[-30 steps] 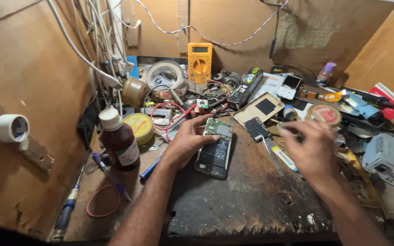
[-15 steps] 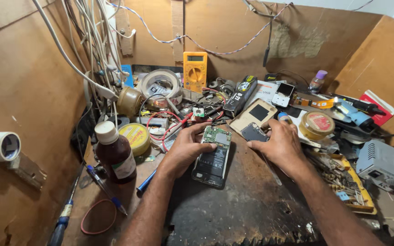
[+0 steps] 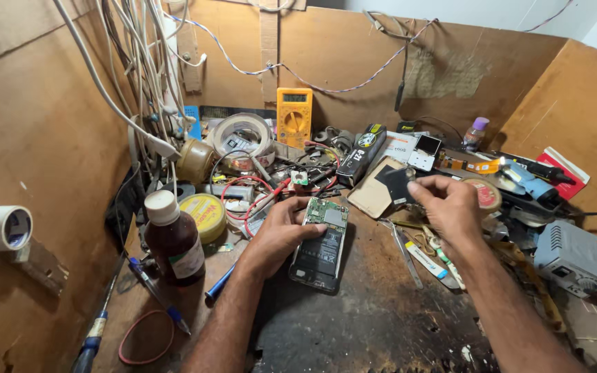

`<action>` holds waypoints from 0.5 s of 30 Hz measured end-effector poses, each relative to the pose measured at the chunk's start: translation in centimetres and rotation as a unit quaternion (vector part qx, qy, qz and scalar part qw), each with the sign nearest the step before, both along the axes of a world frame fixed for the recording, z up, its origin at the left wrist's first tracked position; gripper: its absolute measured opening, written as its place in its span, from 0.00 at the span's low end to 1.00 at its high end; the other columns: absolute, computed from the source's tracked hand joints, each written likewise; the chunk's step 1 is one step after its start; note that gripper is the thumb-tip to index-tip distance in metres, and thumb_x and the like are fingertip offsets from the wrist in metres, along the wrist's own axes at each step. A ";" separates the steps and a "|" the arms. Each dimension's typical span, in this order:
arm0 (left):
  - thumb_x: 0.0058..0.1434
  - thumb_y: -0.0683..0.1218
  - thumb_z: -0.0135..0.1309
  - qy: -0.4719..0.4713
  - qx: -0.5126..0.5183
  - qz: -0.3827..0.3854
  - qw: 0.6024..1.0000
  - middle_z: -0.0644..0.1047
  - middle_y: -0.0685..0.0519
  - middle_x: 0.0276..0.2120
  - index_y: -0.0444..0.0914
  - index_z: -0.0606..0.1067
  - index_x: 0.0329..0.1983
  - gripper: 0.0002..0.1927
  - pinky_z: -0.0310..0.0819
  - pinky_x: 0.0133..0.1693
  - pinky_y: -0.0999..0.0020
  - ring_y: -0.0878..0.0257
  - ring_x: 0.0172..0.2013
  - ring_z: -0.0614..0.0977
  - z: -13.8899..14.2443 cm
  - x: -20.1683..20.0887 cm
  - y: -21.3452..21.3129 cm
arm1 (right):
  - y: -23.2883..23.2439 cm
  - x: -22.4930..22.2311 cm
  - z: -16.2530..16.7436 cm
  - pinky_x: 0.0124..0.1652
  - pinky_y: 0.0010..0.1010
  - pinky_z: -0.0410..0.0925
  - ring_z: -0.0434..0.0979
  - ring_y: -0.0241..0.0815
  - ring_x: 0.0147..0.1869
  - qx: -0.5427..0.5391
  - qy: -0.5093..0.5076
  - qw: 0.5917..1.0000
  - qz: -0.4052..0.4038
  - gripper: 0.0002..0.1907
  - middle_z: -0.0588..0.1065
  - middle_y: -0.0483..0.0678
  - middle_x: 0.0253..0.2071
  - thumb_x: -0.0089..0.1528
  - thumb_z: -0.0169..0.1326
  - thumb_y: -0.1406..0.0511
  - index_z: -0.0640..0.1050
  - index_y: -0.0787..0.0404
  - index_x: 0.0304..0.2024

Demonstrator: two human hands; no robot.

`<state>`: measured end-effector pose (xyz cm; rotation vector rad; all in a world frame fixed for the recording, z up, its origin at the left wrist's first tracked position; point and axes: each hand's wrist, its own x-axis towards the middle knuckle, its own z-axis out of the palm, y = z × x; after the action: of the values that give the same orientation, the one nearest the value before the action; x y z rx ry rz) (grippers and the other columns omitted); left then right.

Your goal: The person repairs a disassembled smartphone on a cluttered workbench. They hold the phone steady with one hand while using a small hand tool to pry and work on the internal components and battery area, occasionally repositioning the phone and picking up other small parts from the bench.

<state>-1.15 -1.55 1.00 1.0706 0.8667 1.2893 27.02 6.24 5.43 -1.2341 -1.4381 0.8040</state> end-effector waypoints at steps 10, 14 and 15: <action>0.53 0.33 0.59 -0.015 0.048 -0.044 0.998 0.81 0.46 0.51 0.27 0.69 0.65 0.33 0.77 0.52 0.66 0.61 0.49 0.82 0.1 0.0 -0.2 | -3.8 -3.9 2.9 0.31 0.24 0.69 0.74 0.30 0.30 -0.014 -0.039 0.988 0.146 0.10 0.79 0.43 0.31 0.63 0.60 0.67 0.84 0.66 0.45; 0.52 0.32 0.58 -0.019 0.061 -0.063 0.996 0.80 0.46 0.53 0.28 0.69 0.66 0.34 0.76 0.53 0.66 0.61 0.51 0.81 0.3 0.0 -0.4 | -4.0 -5.2 3.8 0.32 0.24 0.69 0.74 0.29 0.32 -0.005 -0.114 0.974 0.197 0.10 0.79 0.43 0.31 0.61 0.60 0.67 0.83 0.63 0.44; 0.52 0.32 0.57 -0.016 0.066 -0.066 0.996 0.79 0.47 0.54 0.28 0.69 0.66 0.34 0.76 0.54 0.66 0.62 0.51 0.81 0.4 0.0 -0.5 | -3.8 -5.5 3.8 0.31 0.25 0.69 0.74 0.29 0.32 -0.015 -0.110 0.973 0.204 0.09 0.78 0.42 0.31 0.61 0.60 0.67 0.82 0.63 0.43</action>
<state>-1.13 -2.04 1.36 1.1870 0.6820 1.2623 21.55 2.47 9.23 -1.0878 -1.9059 0.9883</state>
